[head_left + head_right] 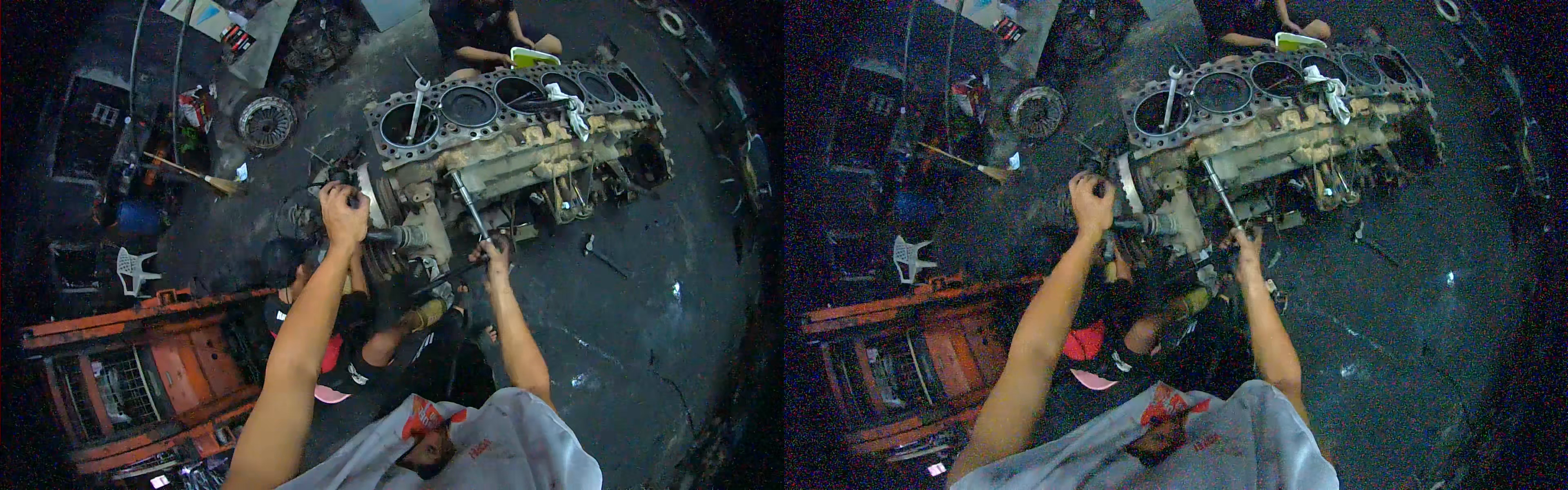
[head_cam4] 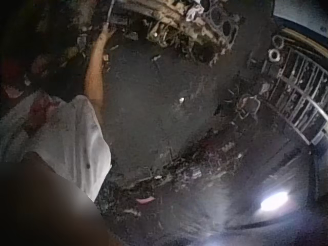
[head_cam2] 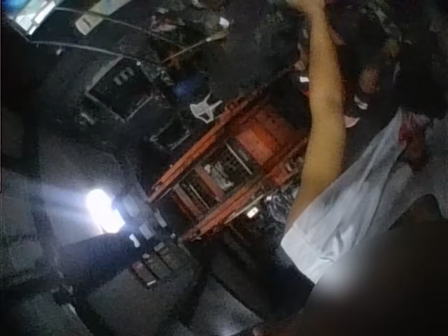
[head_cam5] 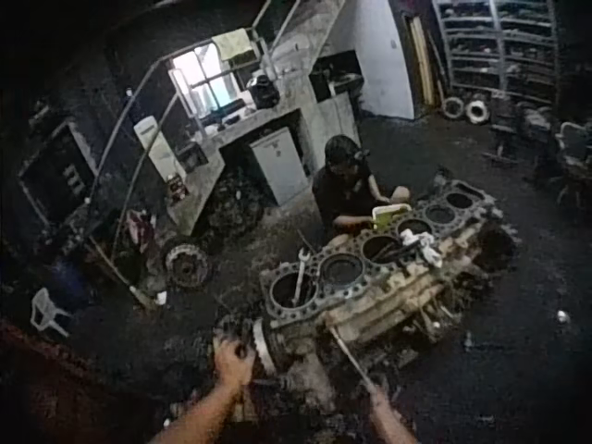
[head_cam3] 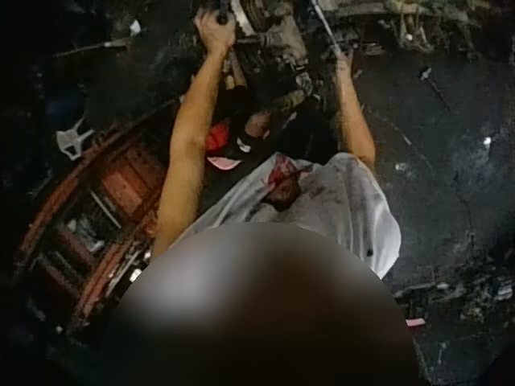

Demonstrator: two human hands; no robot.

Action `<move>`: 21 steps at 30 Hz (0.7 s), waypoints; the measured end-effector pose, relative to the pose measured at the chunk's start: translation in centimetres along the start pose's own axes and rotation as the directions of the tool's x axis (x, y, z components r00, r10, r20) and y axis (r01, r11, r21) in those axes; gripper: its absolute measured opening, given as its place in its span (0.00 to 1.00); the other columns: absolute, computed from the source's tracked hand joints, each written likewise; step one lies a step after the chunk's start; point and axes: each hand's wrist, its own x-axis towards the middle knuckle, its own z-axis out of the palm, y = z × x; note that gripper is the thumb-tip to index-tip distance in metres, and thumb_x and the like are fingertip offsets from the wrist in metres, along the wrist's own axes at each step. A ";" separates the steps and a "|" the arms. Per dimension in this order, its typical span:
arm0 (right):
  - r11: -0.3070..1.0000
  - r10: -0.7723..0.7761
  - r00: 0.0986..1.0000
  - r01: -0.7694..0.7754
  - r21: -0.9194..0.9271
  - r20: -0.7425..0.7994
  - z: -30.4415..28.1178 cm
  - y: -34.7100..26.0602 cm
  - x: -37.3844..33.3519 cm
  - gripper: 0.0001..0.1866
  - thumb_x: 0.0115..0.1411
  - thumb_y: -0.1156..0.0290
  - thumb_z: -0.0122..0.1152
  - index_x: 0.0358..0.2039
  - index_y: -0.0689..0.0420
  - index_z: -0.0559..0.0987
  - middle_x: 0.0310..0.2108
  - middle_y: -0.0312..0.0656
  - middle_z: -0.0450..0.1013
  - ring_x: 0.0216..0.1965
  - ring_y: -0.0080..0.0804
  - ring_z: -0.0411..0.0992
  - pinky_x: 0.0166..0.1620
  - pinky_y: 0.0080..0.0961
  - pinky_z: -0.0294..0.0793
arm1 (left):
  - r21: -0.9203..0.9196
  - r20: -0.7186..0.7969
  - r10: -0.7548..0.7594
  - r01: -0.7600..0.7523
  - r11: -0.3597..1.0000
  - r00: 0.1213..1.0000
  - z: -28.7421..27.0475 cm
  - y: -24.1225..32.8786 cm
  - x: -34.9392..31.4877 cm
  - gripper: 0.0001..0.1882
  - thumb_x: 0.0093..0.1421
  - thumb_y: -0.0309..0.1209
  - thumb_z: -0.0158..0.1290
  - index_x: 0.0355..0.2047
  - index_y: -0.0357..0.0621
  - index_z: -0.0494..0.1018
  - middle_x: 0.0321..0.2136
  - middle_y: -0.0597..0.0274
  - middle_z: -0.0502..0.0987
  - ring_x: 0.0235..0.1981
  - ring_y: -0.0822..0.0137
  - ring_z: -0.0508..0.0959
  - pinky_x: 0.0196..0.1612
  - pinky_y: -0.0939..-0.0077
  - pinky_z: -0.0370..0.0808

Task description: Disassembling internal components of a large engine block and removing parts for inspection.

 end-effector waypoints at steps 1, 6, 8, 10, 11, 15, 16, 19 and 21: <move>0.789 0.425 0.896 -0.437 0.432 0.130 0.6 0.3 -0.5 0.23 0.49 0.73 0.60 0.42 0.61 0.60 0.24 0.43 0.65 0.24 0.31 0.67 0.26 0.31 0.68 | 0.002 0.009 0.007 -0.007 1.000 1.000 0.0 0.0 0.0 0.07 0.44 0.30 0.53 0.20 0.37 0.72 0.29 0.52 0.74 0.46 0.50 0.66 0.49 0.62 0.63; 0.887 -0.277 0.960 0.236 -0.396 -0.048 1.6 -1.9 -1.7 0.25 0.48 0.74 0.61 0.46 0.60 0.62 0.26 0.42 0.65 0.24 0.31 0.67 0.28 0.31 0.70 | 0.014 0.005 0.039 -0.040 0.999 0.999 -0.1 -0.1 0.0 0.07 0.44 0.30 0.52 0.20 0.38 0.71 0.29 0.53 0.74 0.45 0.50 0.67 0.49 0.63 0.64; 0.561 -0.545 0.819 0.515 -0.647 0.180 1.1 -2.6 -1.7 0.23 0.46 0.75 0.62 0.41 0.60 0.63 0.26 0.41 0.65 0.26 0.29 0.67 0.28 0.29 0.69 | -0.002 -0.007 0.038 -0.038 0.999 0.999 -0.1 0.0 0.0 0.07 0.44 0.30 0.52 0.20 0.38 0.71 0.29 0.53 0.74 0.45 0.50 0.67 0.49 0.62 0.64; 0.213 -0.626 0.656 0.664 -0.717 0.421 0.6 -2.6 -1.3 0.23 0.41 0.77 0.62 0.39 0.60 0.63 0.26 0.40 0.64 0.28 0.27 0.66 0.30 0.27 0.67 | -0.019 -0.032 0.026 -0.027 0.999 0.999 -0.1 0.0 -0.1 0.07 0.44 0.30 0.52 0.20 0.38 0.71 0.29 0.53 0.74 0.44 0.50 0.67 0.48 0.62 0.64; 0.192 -0.625 0.645 0.673 -0.714 0.439 0.4 -2.3 -1.0 0.23 0.41 0.77 0.62 0.39 0.60 0.63 0.26 0.40 0.64 0.28 0.27 0.66 0.30 0.27 0.67 | -0.018 -0.031 0.024 -0.025 1.000 0.999 -0.1 0.0 -0.1 0.07 0.44 0.30 0.53 0.20 0.37 0.71 0.30 0.52 0.74 0.44 0.50 0.67 0.48 0.62 0.64; 0.851 -0.312 0.950 0.288 -0.439 0.019 0.4 -0.6 -0.3 0.20 0.41 0.79 0.59 0.35 0.59 0.62 0.26 0.40 0.65 0.28 0.28 0.69 0.29 0.26 0.68 | 0.003 -0.031 0.011 -0.011 1.000 0.999 -0.2 0.2 -0.1 0.08 0.44 0.30 0.53 0.21 0.37 0.72 0.30 0.52 0.74 0.44 0.50 0.67 0.48 0.62 0.65; 0.955 -0.098 0.995 0.088 -0.283 -0.021 0.7 -0.4 -0.4 0.22 0.41 0.77 0.60 0.37 0.59 0.63 0.28 0.37 0.64 0.28 0.26 0.65 0.31 0.25 0.67 | -0.002 -0.048 0.015 -0.015 1.000 0.999 -0.2 0.3 -0.1 0.08 0.44 0.30 0.53 0.21 0.37 0.72 0.30 0.52 0.74 0.44 0.50 0.67 0.48 0.62 0.65; 0.988 0.038 0.998 -0.045 -0.148 -0.053 0.8 -1.0 -1.1 0.21 0.41 0.75 0.63 0.36 0.60 0.64 0.27 0.40 0.65 0.27 0.31 0.66 0.32 0.27 0.67 | 0.010 -0.024 0.021 -0.021 1.000 1.000 -0.4 0.4 -0.1 0.08 0.44 0.30 0.53 0.21 0.36 0.72 0.30 0.51 0.74 0.45 0.50 0.67 0.48 0.62 0.65; 0.619 -0.321 0.930 0.347 -0.704 0.176 0.4 -1.9 -1.5 0.19 0.43 0.78 0.59 0.35 0.60 0.64 0.22 0.46 0.68 0.21 0.39 0.70 0.25 0.30 0.68 | -0.021 -0.038 0.005 -0.006 1.000 0.999 -0.4 0.4 -0.2 0.08 0.44 0.30 0.53 0.22 0.36 0.72 0.30 0.50 0.74 0.45 0.51 0.67 0.47 0.62 0.65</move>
